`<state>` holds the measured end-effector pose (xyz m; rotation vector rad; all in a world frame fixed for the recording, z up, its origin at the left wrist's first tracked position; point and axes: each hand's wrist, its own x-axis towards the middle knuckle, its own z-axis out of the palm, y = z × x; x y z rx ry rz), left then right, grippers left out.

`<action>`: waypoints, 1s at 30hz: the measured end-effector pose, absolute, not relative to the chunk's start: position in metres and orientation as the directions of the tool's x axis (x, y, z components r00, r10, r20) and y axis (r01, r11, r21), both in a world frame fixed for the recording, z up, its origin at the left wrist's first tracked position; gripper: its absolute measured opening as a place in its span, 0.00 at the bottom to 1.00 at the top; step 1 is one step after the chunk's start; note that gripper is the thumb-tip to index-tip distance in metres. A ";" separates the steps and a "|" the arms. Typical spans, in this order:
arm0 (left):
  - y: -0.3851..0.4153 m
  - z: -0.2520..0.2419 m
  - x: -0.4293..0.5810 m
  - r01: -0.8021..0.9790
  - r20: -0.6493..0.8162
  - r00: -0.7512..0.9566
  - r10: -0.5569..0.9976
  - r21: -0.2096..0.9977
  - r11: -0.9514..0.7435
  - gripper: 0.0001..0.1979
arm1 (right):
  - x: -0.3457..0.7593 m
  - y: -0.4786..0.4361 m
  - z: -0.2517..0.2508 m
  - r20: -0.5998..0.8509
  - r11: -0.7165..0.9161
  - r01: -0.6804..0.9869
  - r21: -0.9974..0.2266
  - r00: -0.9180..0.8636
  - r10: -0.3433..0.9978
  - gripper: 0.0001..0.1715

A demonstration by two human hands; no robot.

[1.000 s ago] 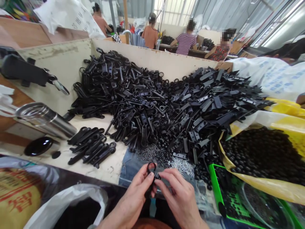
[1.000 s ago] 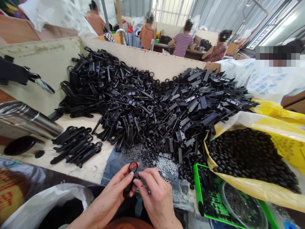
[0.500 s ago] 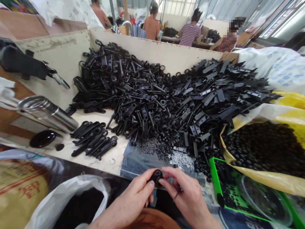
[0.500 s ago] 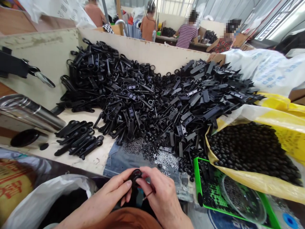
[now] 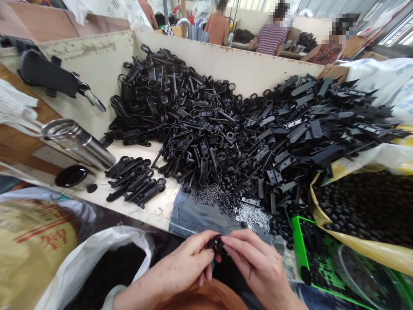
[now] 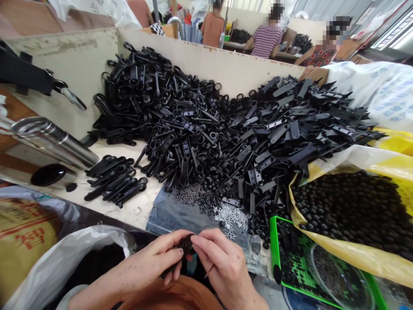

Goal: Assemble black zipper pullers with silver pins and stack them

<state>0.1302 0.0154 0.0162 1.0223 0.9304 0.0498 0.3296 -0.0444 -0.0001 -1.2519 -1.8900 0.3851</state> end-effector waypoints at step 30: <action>0.018 0.028 0.126 0.484 -0.370 0.680 0.633 0.875 -0.007 0.12 | 0.321 -0.055 -0.013 0.173 0.139 0.283 -0.949 0.099 0.980 0.15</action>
